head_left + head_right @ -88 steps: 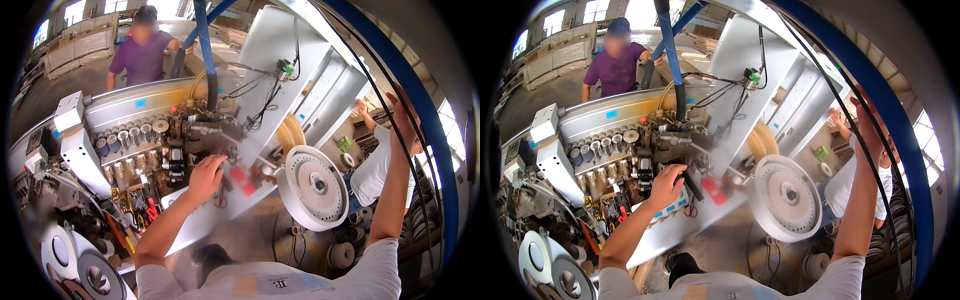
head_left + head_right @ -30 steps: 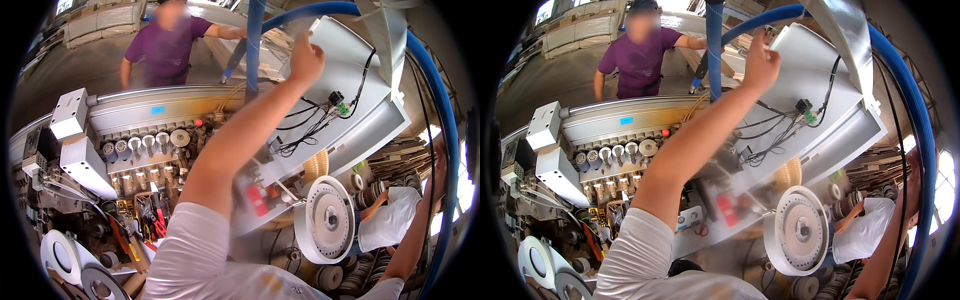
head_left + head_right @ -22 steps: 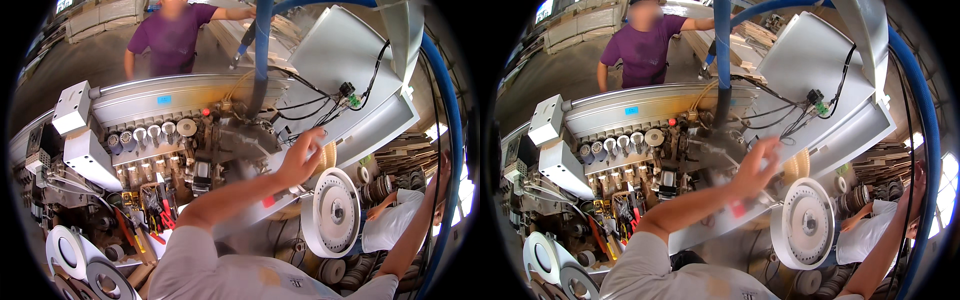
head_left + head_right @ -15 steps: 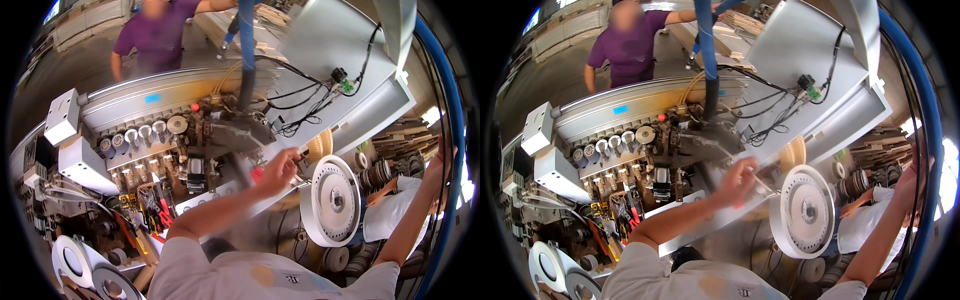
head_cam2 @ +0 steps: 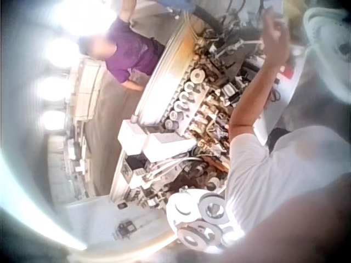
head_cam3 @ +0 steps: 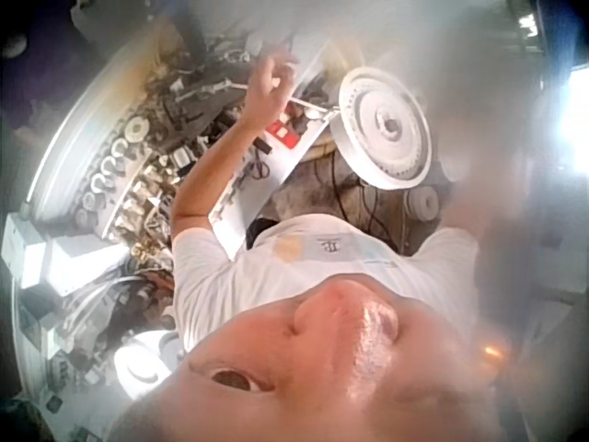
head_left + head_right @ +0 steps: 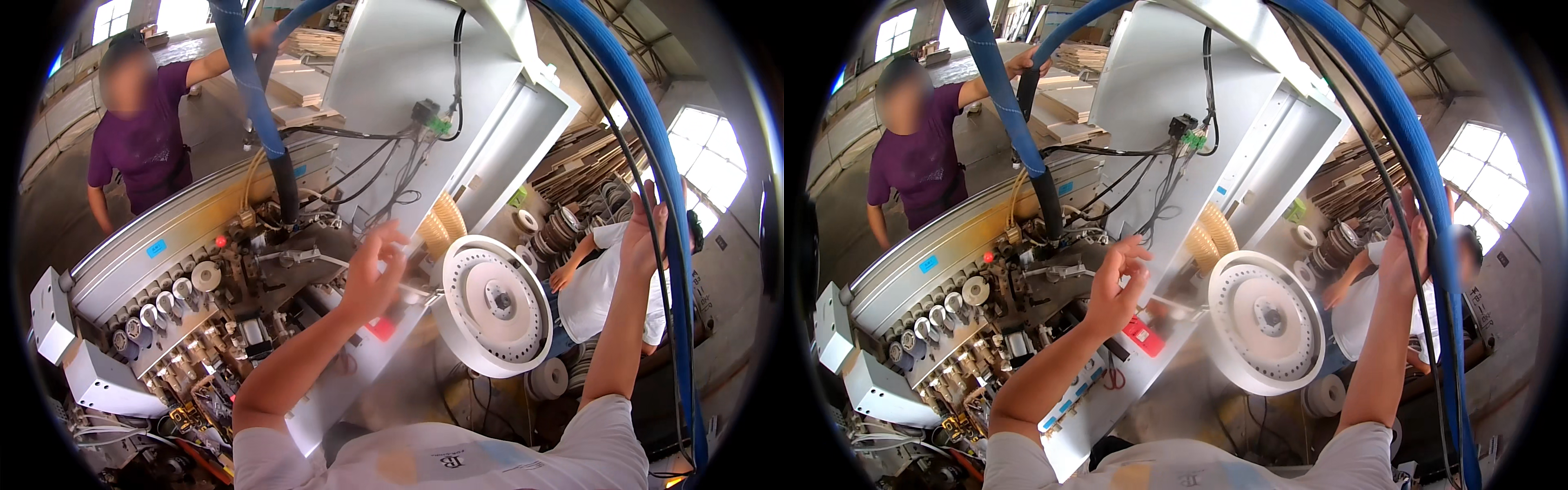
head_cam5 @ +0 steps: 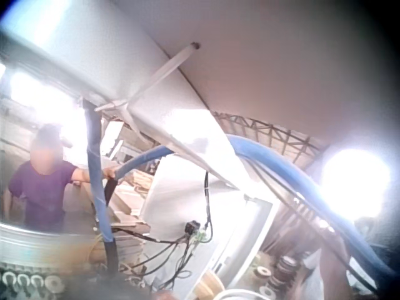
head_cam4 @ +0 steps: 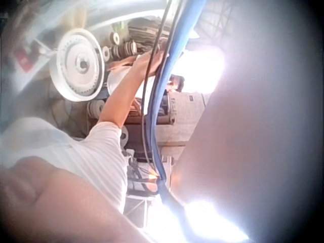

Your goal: The person operates controls on an industrial machine panel and uses an adjustable wrench to tighten components on the internal assembly. They subsequently secure a blue hose using white tape and maneuver the hose around the machinery.

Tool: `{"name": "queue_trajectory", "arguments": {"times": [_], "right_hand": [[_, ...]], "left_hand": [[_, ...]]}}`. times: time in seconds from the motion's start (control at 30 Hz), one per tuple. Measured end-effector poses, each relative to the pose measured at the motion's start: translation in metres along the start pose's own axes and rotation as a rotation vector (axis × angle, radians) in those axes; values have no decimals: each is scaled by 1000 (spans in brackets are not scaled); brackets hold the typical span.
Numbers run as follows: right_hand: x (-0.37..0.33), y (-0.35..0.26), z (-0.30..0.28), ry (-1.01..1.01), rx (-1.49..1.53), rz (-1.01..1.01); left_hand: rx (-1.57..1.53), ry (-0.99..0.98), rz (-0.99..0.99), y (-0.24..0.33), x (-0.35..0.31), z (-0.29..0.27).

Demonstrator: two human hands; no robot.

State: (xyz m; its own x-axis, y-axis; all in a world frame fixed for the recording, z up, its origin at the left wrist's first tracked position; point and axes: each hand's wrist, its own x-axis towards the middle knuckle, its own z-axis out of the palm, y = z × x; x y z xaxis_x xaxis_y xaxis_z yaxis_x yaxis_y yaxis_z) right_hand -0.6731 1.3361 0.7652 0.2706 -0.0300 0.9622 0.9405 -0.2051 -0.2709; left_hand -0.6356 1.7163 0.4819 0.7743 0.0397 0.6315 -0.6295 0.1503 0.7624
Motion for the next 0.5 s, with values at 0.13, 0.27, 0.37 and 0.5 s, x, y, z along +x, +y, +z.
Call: {"name": "queue_trajectory", "arguments": {"times": [0.13, 0.27, 0.37, 0.5], "right_hand": [[-31, 14, -62, 78, 80, 94], [-78, 12, -88, 76, 172, 157], [-114, 5, -103, 142, 193, 184], [-152, -29, -40, 269, 207, 199]], "left_hand": [[-7, -41, 21, 12, 6, 12], [5, -62, 126, 35, 30, 14], [-53, -85, 190, 67, 60, 26], [-86, -165, 280, 108, 106, 38]]}}
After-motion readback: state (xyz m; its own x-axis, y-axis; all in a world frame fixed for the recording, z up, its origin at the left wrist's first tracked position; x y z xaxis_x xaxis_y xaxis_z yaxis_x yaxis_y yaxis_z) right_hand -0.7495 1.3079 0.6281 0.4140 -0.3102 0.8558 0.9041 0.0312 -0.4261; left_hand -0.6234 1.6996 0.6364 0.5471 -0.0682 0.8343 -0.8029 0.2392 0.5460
